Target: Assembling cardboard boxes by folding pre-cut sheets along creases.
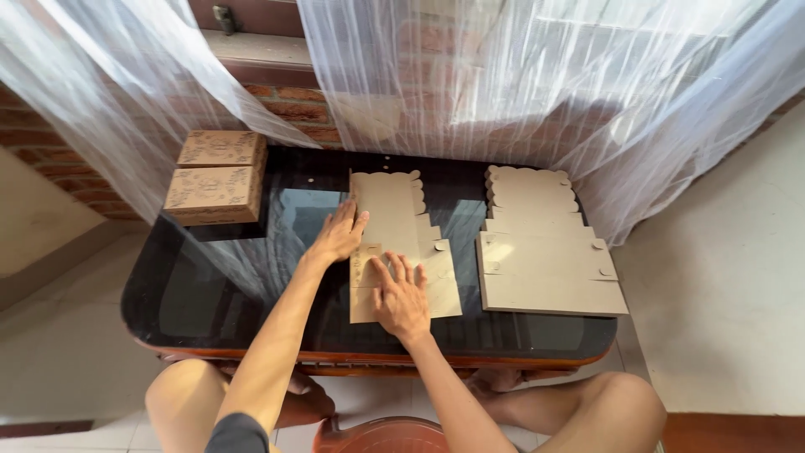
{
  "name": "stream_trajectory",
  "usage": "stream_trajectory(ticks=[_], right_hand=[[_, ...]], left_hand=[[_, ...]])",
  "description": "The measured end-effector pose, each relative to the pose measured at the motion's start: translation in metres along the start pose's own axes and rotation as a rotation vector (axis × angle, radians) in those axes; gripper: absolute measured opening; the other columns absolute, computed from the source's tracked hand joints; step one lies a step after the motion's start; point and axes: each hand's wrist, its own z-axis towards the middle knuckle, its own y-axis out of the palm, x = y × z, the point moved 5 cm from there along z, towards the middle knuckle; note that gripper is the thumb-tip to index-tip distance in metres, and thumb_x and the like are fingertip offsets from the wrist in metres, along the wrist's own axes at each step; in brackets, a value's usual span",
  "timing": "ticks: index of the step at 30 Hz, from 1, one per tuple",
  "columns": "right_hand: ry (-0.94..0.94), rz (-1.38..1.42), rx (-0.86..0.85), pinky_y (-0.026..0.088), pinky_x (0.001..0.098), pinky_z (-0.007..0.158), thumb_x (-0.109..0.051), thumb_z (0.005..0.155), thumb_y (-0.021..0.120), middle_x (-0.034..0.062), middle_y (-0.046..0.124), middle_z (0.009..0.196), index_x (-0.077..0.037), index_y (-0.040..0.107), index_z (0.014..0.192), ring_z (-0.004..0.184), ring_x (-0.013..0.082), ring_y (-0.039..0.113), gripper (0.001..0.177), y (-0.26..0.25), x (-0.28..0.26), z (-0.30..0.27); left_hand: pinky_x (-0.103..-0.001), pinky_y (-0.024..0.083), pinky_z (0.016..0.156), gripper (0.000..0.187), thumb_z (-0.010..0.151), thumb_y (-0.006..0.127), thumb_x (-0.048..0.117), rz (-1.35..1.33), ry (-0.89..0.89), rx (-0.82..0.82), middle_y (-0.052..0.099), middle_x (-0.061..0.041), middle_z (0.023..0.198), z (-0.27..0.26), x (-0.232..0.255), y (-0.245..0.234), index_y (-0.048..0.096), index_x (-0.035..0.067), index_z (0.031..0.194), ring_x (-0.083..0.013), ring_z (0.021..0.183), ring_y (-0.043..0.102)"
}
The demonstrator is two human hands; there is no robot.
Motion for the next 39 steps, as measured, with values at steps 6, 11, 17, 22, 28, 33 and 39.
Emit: stream_trajectory(ticks=[6,11,17,22,28,33,39], right_hand=[[0.017,0.708,0.406,0.035,0.0590,0.114,-0.012,0.096,0.050,0.0242,0.058,0.141,-0.004,0.051,0.146,0.134,0.0425,0.052,0.051,-0.009,0.024,-0.003],[0.127,1.269,0.624,0.031,0.0464,0.119,-0.036,0.109,0.031,0.0149,0.053,0.149,-0.009,0.043,0.151,0.142,0.0279,0.043,0.052,0.008,0.075,-0.007],[0.224,1.598,0.556,0.022,0.0482,0.125,-0.042,0.110,0.031,0.0213,0.035,0.161,-0.011,0.030,0.161,0.154,0.0349,0.022,0.059,0.024,0.094,-0.005],[0.251,1.496,0.552,0.025,0.0470,0.124,-0.038,0.109,0.031,0.0190,0.039,0.160,-0.012,0.033,0.160,0.153,0.0321,0.027,0.057,0.017,0.087,-0.004],[0.283,1.377,0.520,0.032,0.0471,0.121,-0.040,0.107,0.037,0.0166,0.045,0.156,-0.012,0.039,0.156,0.148,0.0338,0.036,0.057,0.006,0.074,-0.005],[0.298,1.026,0.414,0.036,0.0410,0.121,-0.035,0.107,0.044,0.0051,0.053,0.151,-0.020,0.049,0.151,0.144,0.0239,0.045,0.046,-0.003,0.066,-0.010],[0.221,0.795,0.401,0.040,0.0357,0.119,-0.021,0.102,0.058,0.0031,0.058,0.146,-0.019,0.061,0.139,0.140,0.0210,0.050,0.037,0.023,0.074,0.000]], left_hand=[[-0.057,0.030,0.113,0.057,0.106,0.034,0.037,-0.187,0.277,0.417,0.045,-0.030,0.149,-0.146,0.100,-0.024,0.047,-0.002,0.145,-0.0460,0.143,0.037],[-0.055,0.028,0.117,0.061,0.106,0.040,0.038,-0.413,0.389,0.311,0.041,-0.035,0.149,-0.196,0.151,0.039,0.040,-0.006,0.148,-0.0501,0.141,0.037],[-0.051,0.018,0.123,0.067,0.106,0.033,0.039,-0.365,0.231,0.168,0.024,-0.031,0.161,-0.171,0.147,0.077,0.023,-0.004,0.157,-0.0434,0.151,0.021],[-0.050,0.014,0.124,0.073,0.106,0.027,0.046,-0.337,0.071,0.248,0.012,-0.032,0.164,-0.170,0.137,0.040,0.020,-0.005,0.157,-0.0413,0.154,0.011],[-0.049,0.011,0.125,0.066,0.100,0.047,0.032,0.351,0.238,0.438,0.026,-0.028,0.163,-0.142,0.110,0.033,0.034,-0.006,0.153,-0.0373,0.154,0.020],[-0.054,0.007,0.125,0.078,0.100,0.036,0.059,0.362,0.020,0.225,0.027,-0.022,0.164,-0.126,0.060,0.028,0.029,0.005,0.156,-0.0339,0.154,0.023],[-0.054,0.010,0.124,0.074,0.101,0.042,0.052,0.353,0.125,0.278,0.025,-0.024,0.165,-0.140,0.055,0.043,0.036,-0.001,0.153,-0.0366,0.153,0.024]])
